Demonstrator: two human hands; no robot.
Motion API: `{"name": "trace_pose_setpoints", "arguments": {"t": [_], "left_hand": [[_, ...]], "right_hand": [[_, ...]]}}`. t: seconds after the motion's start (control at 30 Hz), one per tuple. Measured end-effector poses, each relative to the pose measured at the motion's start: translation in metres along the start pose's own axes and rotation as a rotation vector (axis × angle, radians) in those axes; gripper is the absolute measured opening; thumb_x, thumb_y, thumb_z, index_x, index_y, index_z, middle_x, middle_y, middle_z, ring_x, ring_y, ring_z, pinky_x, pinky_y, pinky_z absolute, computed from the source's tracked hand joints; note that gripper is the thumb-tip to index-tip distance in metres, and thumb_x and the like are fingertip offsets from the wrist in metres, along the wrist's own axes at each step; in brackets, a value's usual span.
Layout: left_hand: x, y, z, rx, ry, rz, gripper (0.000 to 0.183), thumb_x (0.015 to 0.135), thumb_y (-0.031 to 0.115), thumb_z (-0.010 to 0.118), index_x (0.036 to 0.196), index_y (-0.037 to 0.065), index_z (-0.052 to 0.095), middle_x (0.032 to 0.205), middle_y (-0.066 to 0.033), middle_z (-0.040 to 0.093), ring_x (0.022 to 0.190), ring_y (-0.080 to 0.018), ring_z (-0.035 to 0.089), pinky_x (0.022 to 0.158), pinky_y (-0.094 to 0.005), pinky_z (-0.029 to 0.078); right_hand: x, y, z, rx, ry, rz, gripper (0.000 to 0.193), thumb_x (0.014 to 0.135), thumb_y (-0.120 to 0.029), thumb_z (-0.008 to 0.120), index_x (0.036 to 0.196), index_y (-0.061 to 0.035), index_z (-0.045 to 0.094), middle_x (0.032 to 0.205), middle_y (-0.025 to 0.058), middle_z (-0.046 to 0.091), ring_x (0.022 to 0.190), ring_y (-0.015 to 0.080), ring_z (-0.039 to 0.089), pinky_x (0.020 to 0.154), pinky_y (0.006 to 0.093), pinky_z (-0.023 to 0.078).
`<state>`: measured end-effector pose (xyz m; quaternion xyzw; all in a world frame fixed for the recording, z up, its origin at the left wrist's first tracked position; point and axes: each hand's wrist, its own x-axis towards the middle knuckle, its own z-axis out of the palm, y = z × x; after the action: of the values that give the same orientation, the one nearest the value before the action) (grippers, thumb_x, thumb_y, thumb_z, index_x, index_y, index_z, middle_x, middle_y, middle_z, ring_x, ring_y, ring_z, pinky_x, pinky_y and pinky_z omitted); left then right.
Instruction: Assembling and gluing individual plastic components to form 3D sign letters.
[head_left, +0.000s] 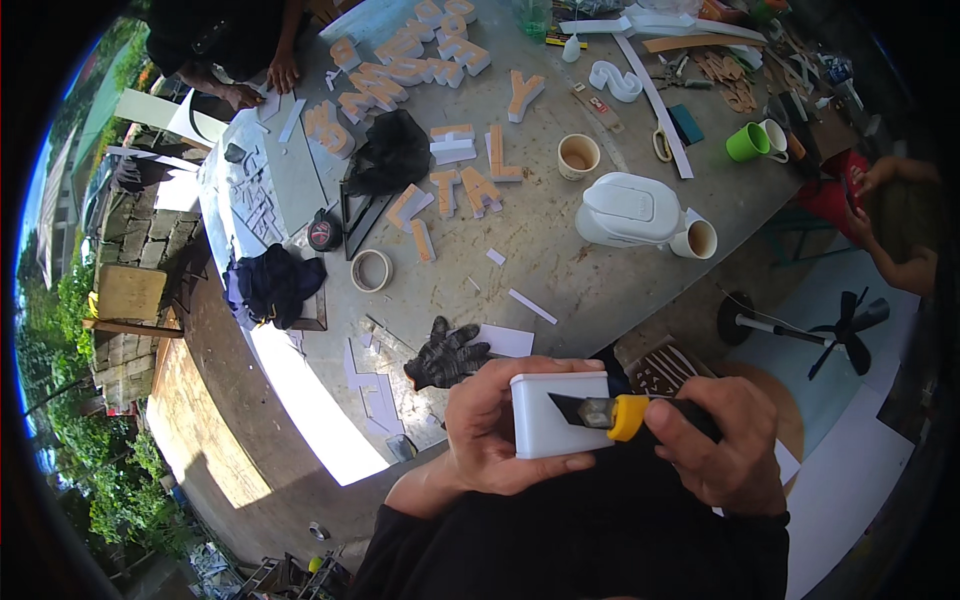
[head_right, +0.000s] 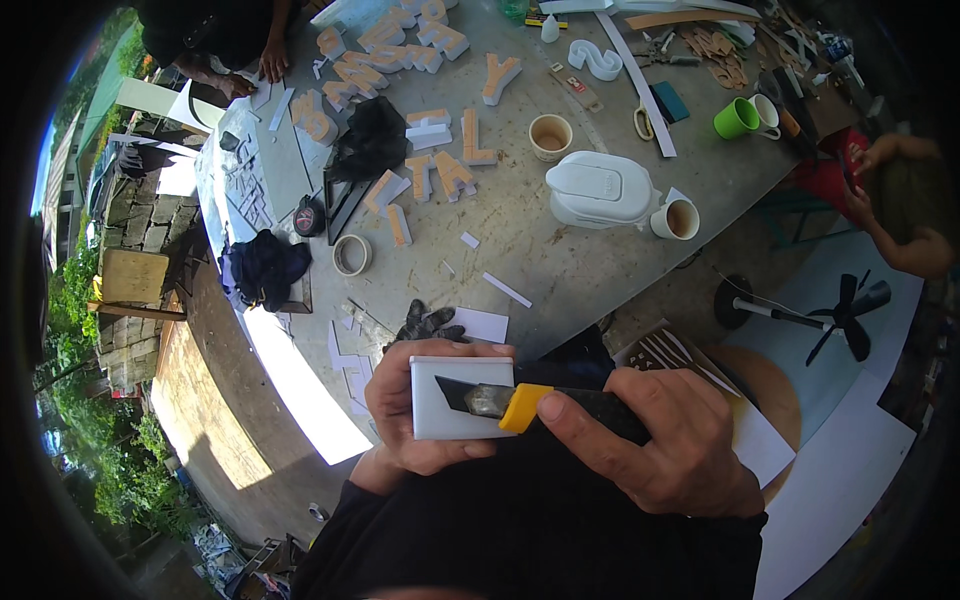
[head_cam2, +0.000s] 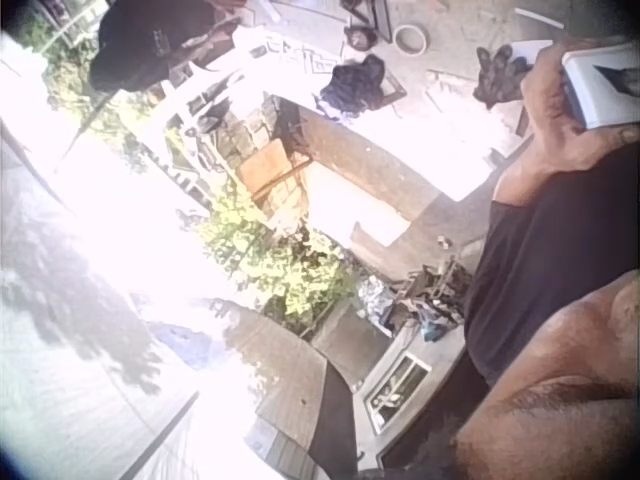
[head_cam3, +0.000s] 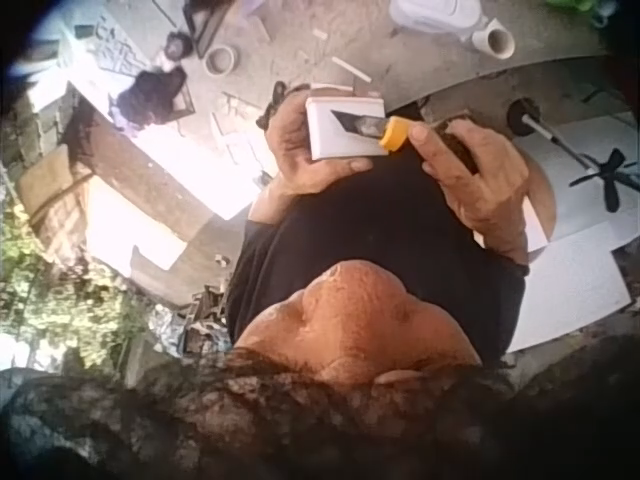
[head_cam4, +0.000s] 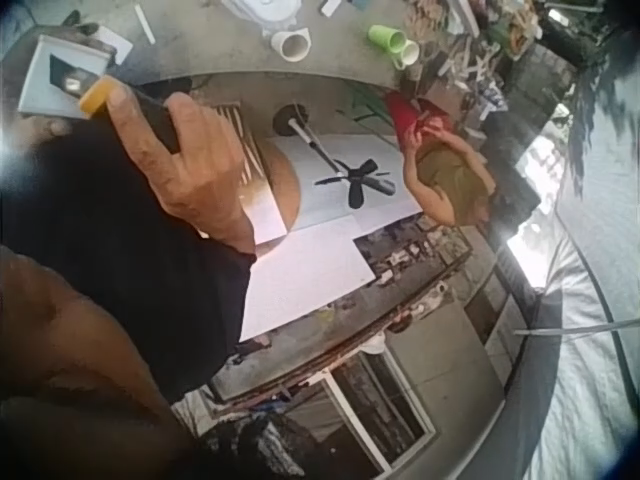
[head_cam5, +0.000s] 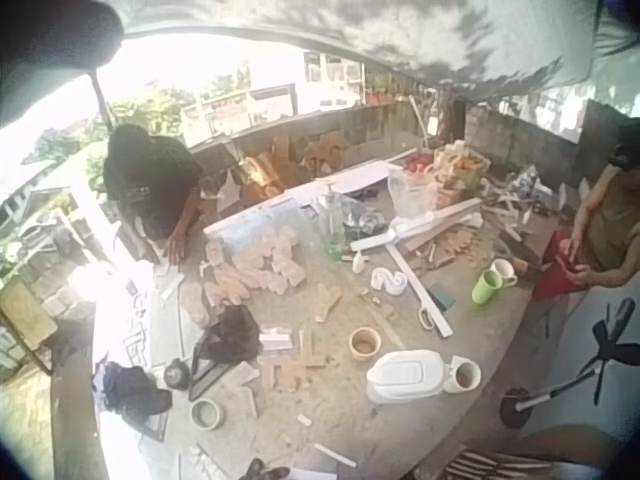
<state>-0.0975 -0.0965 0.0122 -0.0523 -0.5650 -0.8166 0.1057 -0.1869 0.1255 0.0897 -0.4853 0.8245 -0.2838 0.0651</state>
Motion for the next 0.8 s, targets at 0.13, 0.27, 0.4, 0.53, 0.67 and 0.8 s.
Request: {"name": "trace_pose_setpoints", "arguments": {"t": [0.13,0.27,0.4,0.53,0.67,0.8], "left_hand": [[-0.012,0.003,-0.005,-0.109,-0.003,-0.023,0.065,0.071,0.007,0.086,0.123,-0.007,0.049,0.120,-0.0278,0.062,0.111,-0.0320,0.064,0.094,-0.0394,0.052],[-0.012,0.003,-0.014,-0.514,0.104,-0.228,0.070,0.072,0.028,0.086,0.122,-0.004,0.048,0.119,-0.0271,0.062,0.113,-0.0335,0.063,0.098,-0.0438,0.049],[-0.010,-0.008,-0.027,-0.645,0.280,-0.266,0.074,0.081,0.043,0.075,0.131,-0.002,0.045,0.122,-0.0270,0.059,0.113,-0.0346,0.061,0.100,-0.0440,0.048],[-0.005,-0.015,-0.042,-0.881,0.354,-0.234,0.068,0.090,0.048,0.063,0.134,0.000,0.045,0.129,-0.0236,0.055,0.116,-0.0345,0.059,0.098,-0.0419,0.049],[-0.002,-0.008,-0.051,-1.030,0.287,-0.060,0.064,0.095,0.048,0.056,0.135,0.000,0.044,0.128,-0.0243,0.055,0.115,-0.0337,0.059,0.097,-0.0392,0.051],[-0.003,0.003,-0.052,-0.982,0.340,-0.008,0.068,0.095,0.052,0.054,0.131,-0.005,0.047,0.125,-0.0226,0.054,0.109,-0.0301,0.059,0.108,-0.0476,0.039]], "right_hand": [[0.003,-0.004,0.005,-0.039,0.085,-0.098,0.056,0.082,-0.021,0.075,0.134,-0.0138,0.056,0.087,0.0081,0.056,0.067,0.0175,0.059,0.055,0.0277,0.048],[-0.004,-0.008,0.027,0.620,0.294,0.477,0.051,0.092,-0.029,0.069,0.127,0.0047,0.051,0.084,0.0070,0.058,0.073,0.0124,0.059,0.066,0.0262,0.049],[0.010,0.001,0.079,1.184,0.352,0.577,0.040,0.096,-0.027,0.063,0.118,0.0040,0.051,0.081,0.0055,0.057,0.073,0.0098,0.058,0.068,0.0268,0.049],[0.016,0.039,0.161,0.583,0.217,0.658,0.033,0.097,-0.024,0.059,0.115,0.0017,0.050,0.093,0.0144,0.059,0.084,0.0248,0.061,0.077,0.0341,0.049],[-0.007,0.101,0.262,-0.069,0.070,0.537,0.037,0.092,-0.023,0.062,0.120,-0.0012,0.050,0.107,0.0206,0.055,0.100,0.0386,0.054,0.085,0.0438,0.046],[-0.012,0.137,0.310,-0.207,-0.060,0.555,0.040,0.090,-0.024,0.064,0.122,-0.0031,0.051,0.107,0.0170,0.053,0.098,0.0355,0.053,0.087,0.0445,0.045]]}}
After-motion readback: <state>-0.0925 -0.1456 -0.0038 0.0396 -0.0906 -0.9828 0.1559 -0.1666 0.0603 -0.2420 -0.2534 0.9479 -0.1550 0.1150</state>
